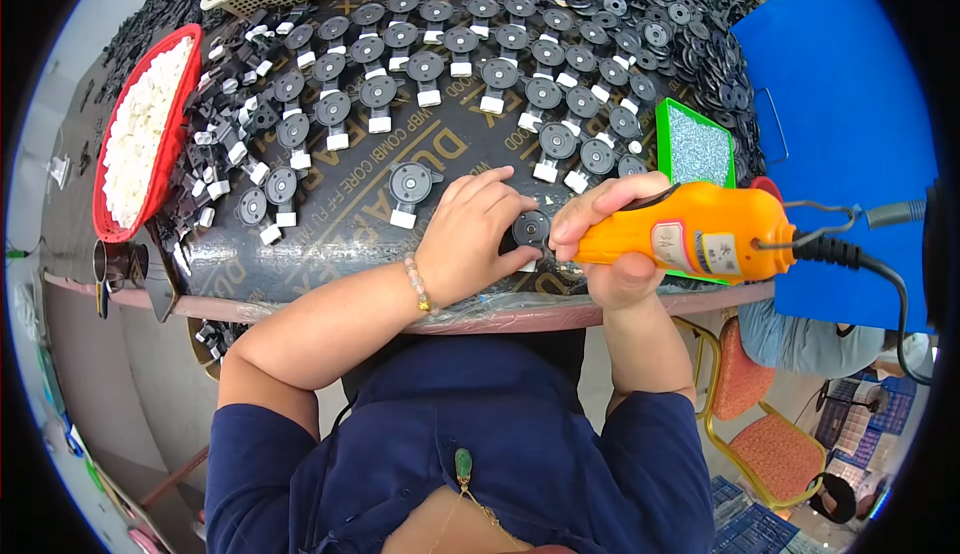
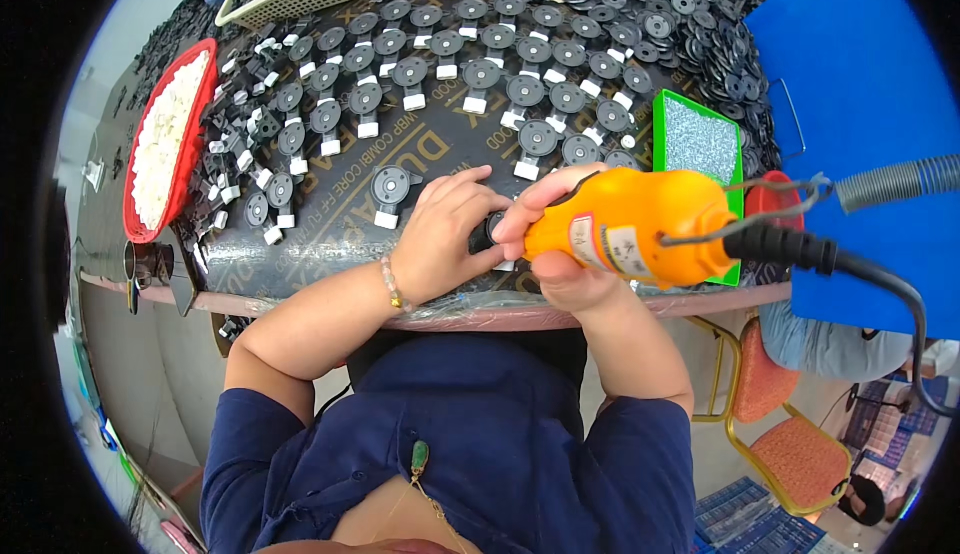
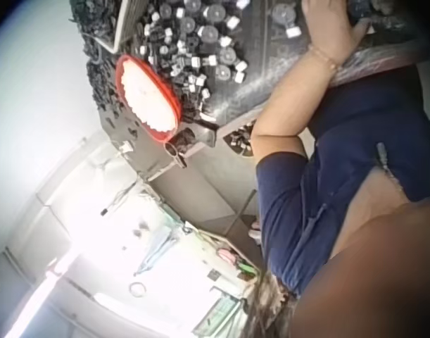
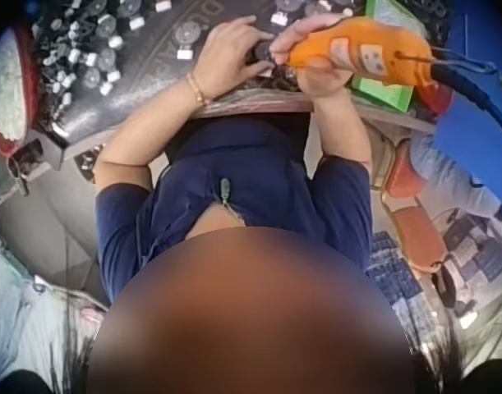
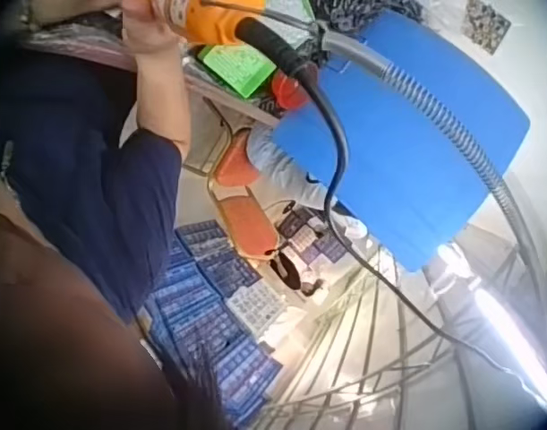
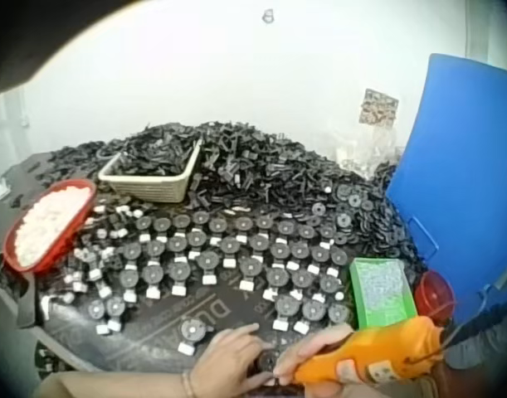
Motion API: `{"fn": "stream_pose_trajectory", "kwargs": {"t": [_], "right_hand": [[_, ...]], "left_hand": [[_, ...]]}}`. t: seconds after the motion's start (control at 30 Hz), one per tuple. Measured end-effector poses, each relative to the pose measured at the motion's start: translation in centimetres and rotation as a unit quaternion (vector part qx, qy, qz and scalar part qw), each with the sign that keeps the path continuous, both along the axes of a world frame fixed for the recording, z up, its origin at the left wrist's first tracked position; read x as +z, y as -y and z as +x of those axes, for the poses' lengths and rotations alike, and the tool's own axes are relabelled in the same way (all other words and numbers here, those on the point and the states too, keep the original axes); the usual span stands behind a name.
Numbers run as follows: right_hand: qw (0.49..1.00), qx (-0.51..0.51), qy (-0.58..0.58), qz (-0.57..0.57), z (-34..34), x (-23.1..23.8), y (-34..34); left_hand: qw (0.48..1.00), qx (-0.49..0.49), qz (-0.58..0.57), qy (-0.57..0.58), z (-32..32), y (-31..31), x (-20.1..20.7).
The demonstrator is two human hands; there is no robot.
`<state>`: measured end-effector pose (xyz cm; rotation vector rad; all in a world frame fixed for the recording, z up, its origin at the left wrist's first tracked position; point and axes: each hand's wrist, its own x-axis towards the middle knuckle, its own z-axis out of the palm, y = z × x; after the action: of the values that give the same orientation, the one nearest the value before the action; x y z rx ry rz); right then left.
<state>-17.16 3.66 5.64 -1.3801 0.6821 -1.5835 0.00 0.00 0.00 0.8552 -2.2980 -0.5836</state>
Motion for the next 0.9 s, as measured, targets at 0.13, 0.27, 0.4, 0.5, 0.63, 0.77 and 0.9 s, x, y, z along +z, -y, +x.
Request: {"fn": "stream_pose_trajectory", "kwargs": {"t": [0.13,0.27,0.4,0.5,0.63,0.77,0.9], "right_hand": [[1.0,-0.021,-0.02,0.01,0.4,0.2,-0.3],[0.999,-0.031,-0.013,0.008,0.5,0.1,-0.1],[1.0,-0.025,0.008,0.01,-0.9,0.5,-0.5],[0.994,-0.092,0.01,-0.058,-4.1,1.3,-0.4],[0.941,-0.307,-0.1,-0.098,-12.5,2.4,0.5],[0.901,-0.408,-0.134,-0.057,-18.5,0.8,1.9],[0.897,-0.42,-0.13,-0.051,-19.7,-0.9,2.3]], "left_hand": [[1.0,-0.001,-0.004,0.005,-0.1,0.0,0.0],[1.0,0.0,-0.004,0.012,-0.1,-0.1,-0.1],[0.999,-0.013,-0.009,0.038,-0.1,-1.1,0.9],[0.996,-0.001,-0.038,0.075,0.2,-1.6,1.4],[0.992,-0.047,-0.002,0.113,0.5,-2.9,3.0],[0.988,-0.021,-0.055,0.146,2.1,-2.0,6.2],[0.971,0.102,-0.077,0.204,5.0,0.4,6.5]]}}
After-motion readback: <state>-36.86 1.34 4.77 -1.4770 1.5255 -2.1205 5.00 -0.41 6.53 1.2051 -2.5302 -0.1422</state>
